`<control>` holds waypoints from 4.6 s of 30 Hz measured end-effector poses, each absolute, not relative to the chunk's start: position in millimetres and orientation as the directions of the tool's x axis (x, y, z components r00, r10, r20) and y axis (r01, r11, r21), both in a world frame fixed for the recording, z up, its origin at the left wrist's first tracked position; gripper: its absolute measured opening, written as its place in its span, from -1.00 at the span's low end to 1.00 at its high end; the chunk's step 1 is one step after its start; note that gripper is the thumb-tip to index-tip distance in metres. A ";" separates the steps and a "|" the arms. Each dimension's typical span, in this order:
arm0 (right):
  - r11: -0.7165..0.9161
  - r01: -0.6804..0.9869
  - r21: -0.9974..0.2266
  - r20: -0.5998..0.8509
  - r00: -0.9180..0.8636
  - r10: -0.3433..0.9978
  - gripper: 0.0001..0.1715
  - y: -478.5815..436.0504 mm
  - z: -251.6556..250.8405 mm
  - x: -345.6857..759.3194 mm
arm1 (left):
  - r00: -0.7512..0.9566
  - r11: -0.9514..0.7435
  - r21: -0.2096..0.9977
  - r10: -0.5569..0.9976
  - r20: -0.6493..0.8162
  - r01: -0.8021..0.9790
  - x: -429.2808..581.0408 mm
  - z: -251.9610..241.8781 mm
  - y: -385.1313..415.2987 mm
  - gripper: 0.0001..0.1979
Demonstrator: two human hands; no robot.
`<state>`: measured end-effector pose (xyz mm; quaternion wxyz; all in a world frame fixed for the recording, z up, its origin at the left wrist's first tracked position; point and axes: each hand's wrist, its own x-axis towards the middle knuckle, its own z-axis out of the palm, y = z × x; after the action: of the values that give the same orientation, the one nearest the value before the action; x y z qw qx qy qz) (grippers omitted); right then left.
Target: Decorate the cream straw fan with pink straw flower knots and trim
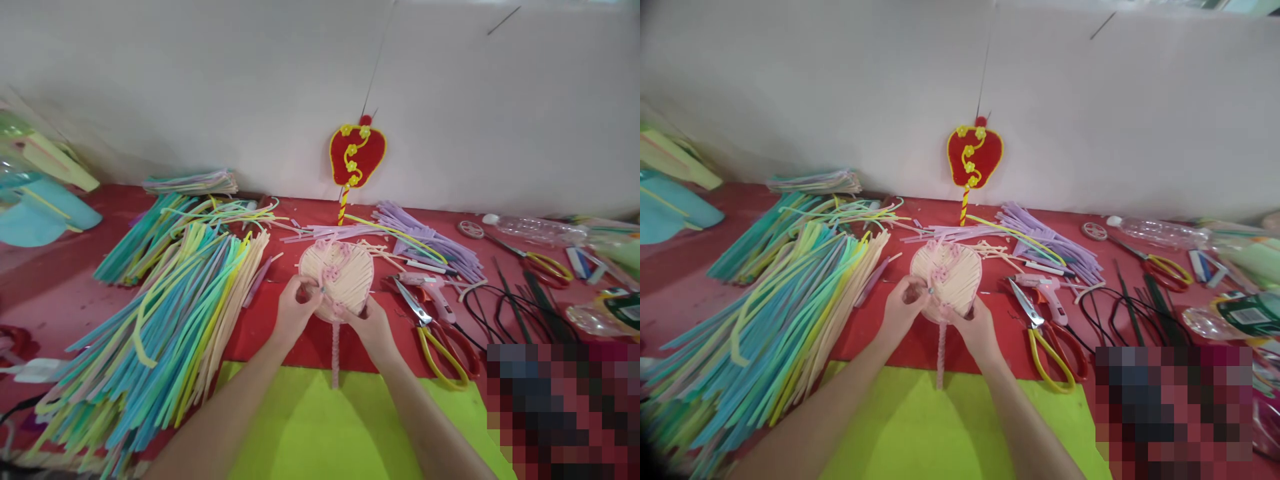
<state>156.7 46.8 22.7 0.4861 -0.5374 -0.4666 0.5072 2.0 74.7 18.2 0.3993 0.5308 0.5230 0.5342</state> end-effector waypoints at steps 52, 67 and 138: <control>0.323 0.399 -0.858 0.331 -0.053 0.942 -0.82 45.3 32.2 166.6 | 0.038 -0.070 0.957 0.997 0.062 0.282 -4.8 22.7 67.7 -0.84; 0.022 0.092 -0.996 0.033 0.117 0.993 -0.76 55.3 13.3 166.9 | 0.197 -0.220 0.717 0.973 0.117 0.662 -6.3 21.4 66.3 -0.96; -0.092 -0.385 -0.918 -0.201 0.252 0.947 -0.69 54.3 31.0 174.7 | 0.059 0.002 1.000 0.998 -0.001 -0.014 -6.1 17.2 75.2 -0.72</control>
<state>174.7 54.3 31.0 0.6127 -0.5008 -0.2804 0.5433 -6.1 75.2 17.2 0.5185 0.5105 0.4819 0.4882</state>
